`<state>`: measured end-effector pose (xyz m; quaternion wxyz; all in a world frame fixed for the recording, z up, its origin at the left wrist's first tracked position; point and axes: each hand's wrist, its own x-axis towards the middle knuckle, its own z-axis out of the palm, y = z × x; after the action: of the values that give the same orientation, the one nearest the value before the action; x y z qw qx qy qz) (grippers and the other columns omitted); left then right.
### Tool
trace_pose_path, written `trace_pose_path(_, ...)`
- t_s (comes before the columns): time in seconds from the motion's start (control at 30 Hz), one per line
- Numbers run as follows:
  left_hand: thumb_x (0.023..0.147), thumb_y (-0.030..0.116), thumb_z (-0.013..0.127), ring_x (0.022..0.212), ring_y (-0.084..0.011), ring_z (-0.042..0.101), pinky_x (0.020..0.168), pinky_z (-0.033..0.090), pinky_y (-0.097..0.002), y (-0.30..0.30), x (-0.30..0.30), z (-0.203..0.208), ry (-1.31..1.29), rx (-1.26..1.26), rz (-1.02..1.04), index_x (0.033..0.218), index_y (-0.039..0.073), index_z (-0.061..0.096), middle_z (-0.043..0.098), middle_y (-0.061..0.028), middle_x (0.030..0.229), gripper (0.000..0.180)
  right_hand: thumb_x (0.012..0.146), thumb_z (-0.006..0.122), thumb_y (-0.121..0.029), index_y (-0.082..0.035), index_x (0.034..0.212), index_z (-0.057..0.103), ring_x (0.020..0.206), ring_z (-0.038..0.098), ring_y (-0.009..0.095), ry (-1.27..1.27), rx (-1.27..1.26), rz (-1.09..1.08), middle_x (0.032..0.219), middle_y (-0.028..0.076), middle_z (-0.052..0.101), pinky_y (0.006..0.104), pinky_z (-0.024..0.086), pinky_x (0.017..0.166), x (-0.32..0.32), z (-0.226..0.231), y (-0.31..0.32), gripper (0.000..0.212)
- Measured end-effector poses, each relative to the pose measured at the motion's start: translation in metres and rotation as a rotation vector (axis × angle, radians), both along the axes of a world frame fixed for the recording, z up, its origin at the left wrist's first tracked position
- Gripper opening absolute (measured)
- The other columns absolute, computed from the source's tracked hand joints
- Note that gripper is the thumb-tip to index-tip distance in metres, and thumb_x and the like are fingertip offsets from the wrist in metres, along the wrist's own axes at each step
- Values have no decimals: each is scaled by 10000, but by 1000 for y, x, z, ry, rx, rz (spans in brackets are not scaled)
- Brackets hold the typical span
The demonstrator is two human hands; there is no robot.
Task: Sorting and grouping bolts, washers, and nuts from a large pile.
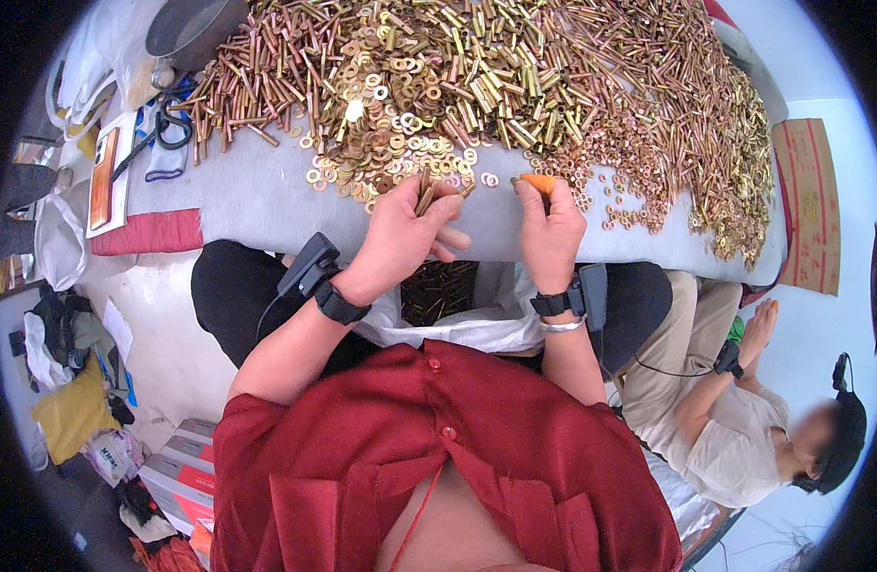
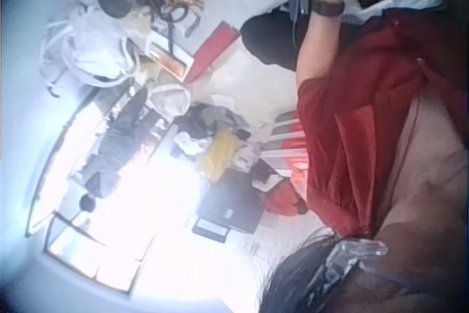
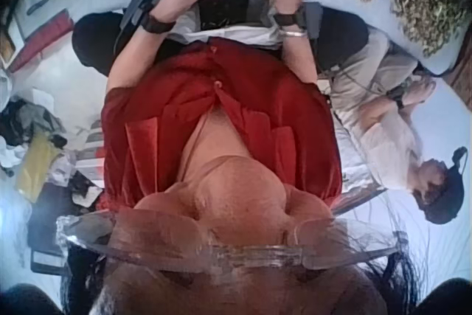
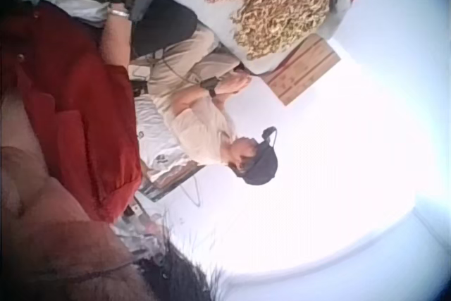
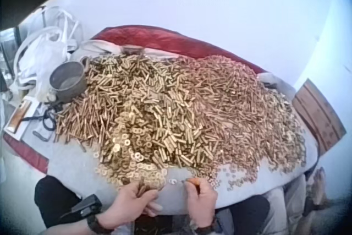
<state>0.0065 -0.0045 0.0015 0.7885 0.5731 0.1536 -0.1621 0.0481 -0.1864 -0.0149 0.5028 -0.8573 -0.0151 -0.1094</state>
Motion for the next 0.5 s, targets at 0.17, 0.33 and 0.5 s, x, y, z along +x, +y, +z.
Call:
trace_pose_path(0.17,951,179,550,710,-204,687,522,562,-249,1,-1,-1,15,5,-13,1156,-9,501,584,-106,949,282,852,650,-86,-11,957,646,682,604,168,132,19,145,802,100,664,294,478,645,-2,7,6,129)
trace_pose_path(0.33,940,158,556,689,-195,687,495,551,-244,1,-1,0,2,-15,-2,1120,-7,507,586,-85,917,249,847,644,-73,-28,1016,662,700,608,183,-37,-209,144,809,96,655,300,479,654,-3,-4,9,176)
trace_pose_path(0.5,932,123,556,668,-179,683,466,541,-238,-1,-1,1,6,-5,17,1070,-5,513,590,-60,882,193,859,636,-68,-34,1047,672,698,599,151,31,-74,137,805,69,654,282,477,649,-7,10,1,195)
